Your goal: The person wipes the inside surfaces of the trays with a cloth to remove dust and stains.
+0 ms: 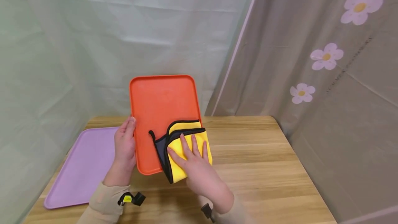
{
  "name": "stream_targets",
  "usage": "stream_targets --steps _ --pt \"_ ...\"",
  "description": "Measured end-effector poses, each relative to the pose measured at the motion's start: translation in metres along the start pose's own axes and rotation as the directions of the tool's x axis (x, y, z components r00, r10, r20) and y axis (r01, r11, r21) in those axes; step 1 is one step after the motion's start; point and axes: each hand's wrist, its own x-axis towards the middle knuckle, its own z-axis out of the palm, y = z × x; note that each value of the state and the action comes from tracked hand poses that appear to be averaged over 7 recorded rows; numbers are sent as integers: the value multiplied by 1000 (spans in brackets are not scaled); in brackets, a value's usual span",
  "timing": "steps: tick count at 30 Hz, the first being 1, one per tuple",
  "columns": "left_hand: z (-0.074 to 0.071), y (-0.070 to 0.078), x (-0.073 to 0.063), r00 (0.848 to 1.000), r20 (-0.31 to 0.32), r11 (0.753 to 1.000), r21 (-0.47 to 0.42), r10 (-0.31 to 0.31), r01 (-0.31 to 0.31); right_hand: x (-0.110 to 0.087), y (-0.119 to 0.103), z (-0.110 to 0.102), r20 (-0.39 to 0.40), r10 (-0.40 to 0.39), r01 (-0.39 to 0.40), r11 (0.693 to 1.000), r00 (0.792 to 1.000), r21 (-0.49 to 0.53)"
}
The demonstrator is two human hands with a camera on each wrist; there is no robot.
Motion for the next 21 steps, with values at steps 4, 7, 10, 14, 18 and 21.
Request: stream_targets --steps 4,7,10,14,18,21 --pt "-1 -2 0 1000 -8 1000 -1 -10 10 1 -1 3 3 16 -16 1000 1000 2" --pt "-1 -4 0 1000 -11 1000 1 -22 22 3 -3 7 3 34 -34 999 999 14" --pt "-1 -5 1 999 -15 1000 2 -29 29 5 -6 10 -1 47 -47 999 999 18" --pt "1 -7 5 1000 -22 1000 9 -7 7 9 -12 11 -4 53 -53 999 999 6" --pt "4 -9 8 999 -31 999 25 23 -22 13 -19 10 16 46 -46 999 999 -2" --pt "5 -11 8 999 -31 999 35 24 -23 16 -25 10 38 40 -39 999 998 -13"
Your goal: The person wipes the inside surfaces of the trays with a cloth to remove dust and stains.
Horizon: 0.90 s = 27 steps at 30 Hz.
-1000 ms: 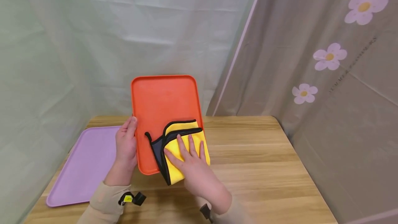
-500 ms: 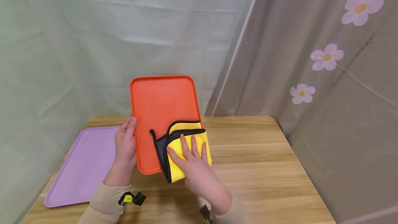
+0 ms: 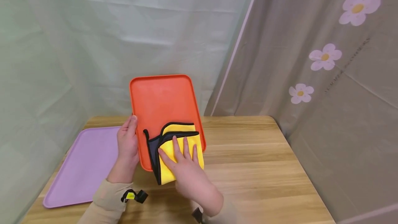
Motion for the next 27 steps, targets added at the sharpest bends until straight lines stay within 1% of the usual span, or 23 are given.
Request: stream_targets --steps 3,7,13,17,22,27 --pt "1 -1 0 1000 -1 1000 9 -6 6 1 -6 1 13 -7 8 1000 1000 -14" --pt "3 -3 1 1000 -21 1000 31 0 1 2 -15 5 23 -33 34 999 999 -34" --pt "2 -8 0 999 -38 1000 18 -1 2 -1 -28 9 25 -73 75 995 997 -63" --pt "1 -9 -1 998 -59 999 41 13 -11 -4 -27 12 16 -90 91 993 996 -74" --pt "0 -8 -2 995 -98 993 117 26 -14 -6 -21 10 5 -128 128 988 992 -84" --pt "1 -4 -3 996 -92 988 151 7 7 -8 -17 8 12 -148 148 986 989 -71"
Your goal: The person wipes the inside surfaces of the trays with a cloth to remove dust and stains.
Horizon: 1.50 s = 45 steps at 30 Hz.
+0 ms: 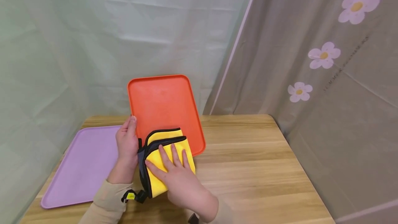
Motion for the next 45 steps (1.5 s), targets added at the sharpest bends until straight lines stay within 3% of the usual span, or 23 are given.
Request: stream_targets --steps 8,23,35,45 --pt "-1 2 0 1000 -7 999 16 -29 30 -1 2 1 5 -8 8 1000 1000 -8" --pt "-11 5 2 999 3 998 39 -39 39 -8 17 0 51 46 -47 998 998 31" --pt "-25 8 2 995 59 997 -6 -82 82 -16 31 0 78 96 -103 990 992 92" --pt "-26 10 5 993 72 994 -41 -96 99 -18 37 -4 83 97 -105 990 992 91"
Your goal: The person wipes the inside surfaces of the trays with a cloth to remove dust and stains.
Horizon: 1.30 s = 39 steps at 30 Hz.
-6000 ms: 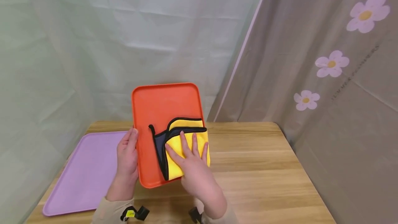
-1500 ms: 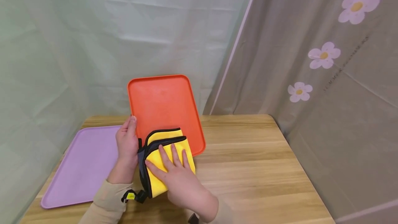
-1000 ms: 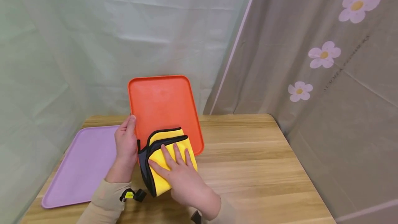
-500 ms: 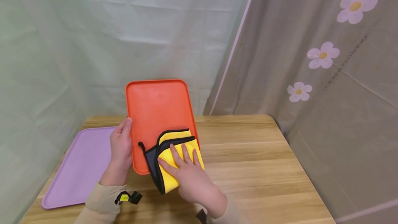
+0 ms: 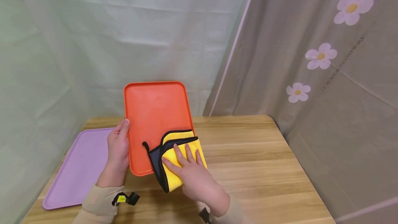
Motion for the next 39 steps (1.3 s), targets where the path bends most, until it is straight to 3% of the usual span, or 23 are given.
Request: stream_targets --steps 13,24,30,39 --pt "2 0 1 1000 -14 1000 -24 6 -6 3 -3 -2 -15 -5 5 999 1000 33" --pt "17 -6 1 998 -48 998 -47 33 -35 18 -19 1 -61 9 -6 998 998 56" --pt "26 -10 -2 999 -21 1000 3 28 -28 23 -30 0 -61 -24 27 998 998 51" --pt "28 -13 -3 1000 16 1000 -12 24 -24 25 -35 0 -69 -67 69 997 995 26"
